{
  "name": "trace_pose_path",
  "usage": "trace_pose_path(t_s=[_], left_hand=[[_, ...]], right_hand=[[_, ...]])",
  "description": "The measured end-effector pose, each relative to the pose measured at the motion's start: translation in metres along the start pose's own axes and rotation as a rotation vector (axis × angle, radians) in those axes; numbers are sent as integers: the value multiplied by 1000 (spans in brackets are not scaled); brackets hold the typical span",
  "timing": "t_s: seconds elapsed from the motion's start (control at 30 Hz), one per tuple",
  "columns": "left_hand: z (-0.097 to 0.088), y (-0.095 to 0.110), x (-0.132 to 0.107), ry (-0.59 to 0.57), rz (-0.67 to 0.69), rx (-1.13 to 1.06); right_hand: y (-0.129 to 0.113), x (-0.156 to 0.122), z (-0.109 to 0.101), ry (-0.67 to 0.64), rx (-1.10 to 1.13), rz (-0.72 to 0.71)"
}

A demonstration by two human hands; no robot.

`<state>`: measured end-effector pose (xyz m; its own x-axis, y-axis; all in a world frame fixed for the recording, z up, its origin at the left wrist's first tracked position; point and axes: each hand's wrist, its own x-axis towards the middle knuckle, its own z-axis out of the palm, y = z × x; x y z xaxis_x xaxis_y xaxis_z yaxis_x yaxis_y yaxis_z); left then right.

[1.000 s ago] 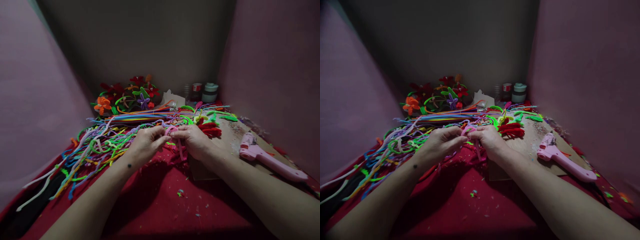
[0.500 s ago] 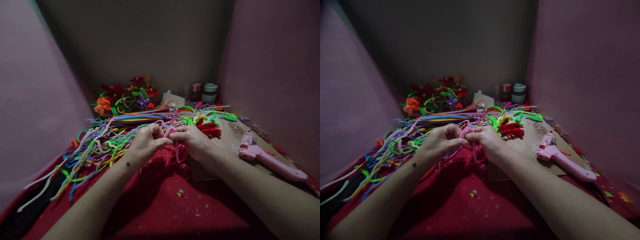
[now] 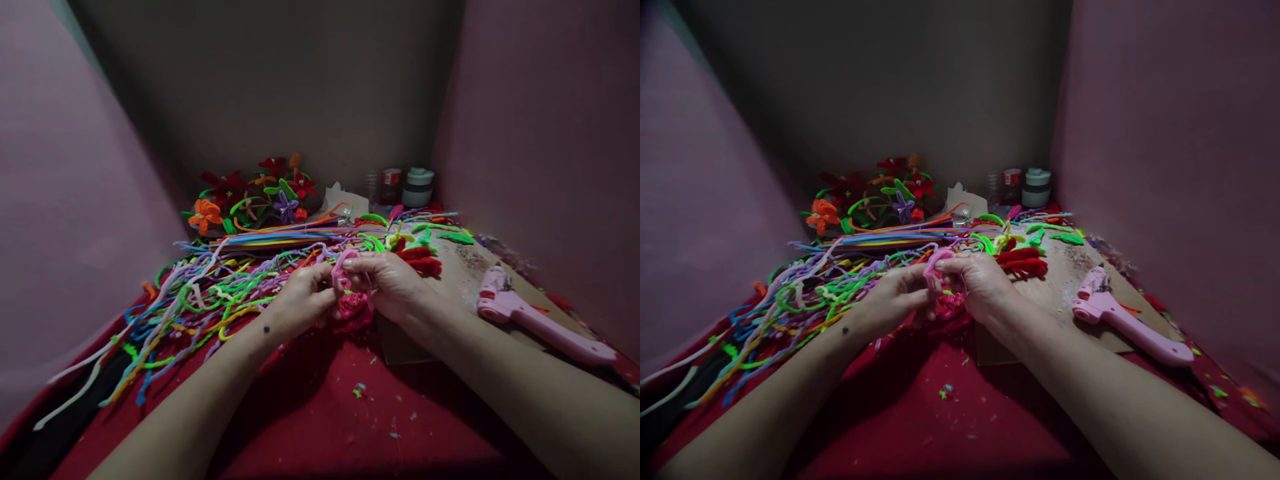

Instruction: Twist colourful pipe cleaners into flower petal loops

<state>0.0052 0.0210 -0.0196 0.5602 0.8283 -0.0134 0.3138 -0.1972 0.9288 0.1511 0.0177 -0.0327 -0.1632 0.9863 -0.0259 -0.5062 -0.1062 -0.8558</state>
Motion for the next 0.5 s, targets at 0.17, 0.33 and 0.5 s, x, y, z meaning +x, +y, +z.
trace_pose_path(t_s=[0.17, 0.33, 0.5], left_hand=[[-9, 4, -1, -169, -112, -222], [-13, 7, -2, -118, -131, -432], [-10, 3, -1, 8, -66, -282]], right_hand=[[-2, 0, 0, 9, -71, -44], [-2, 1, -2, -3, -117, -53], [-2, 2, -4, -21, -151, -65]])
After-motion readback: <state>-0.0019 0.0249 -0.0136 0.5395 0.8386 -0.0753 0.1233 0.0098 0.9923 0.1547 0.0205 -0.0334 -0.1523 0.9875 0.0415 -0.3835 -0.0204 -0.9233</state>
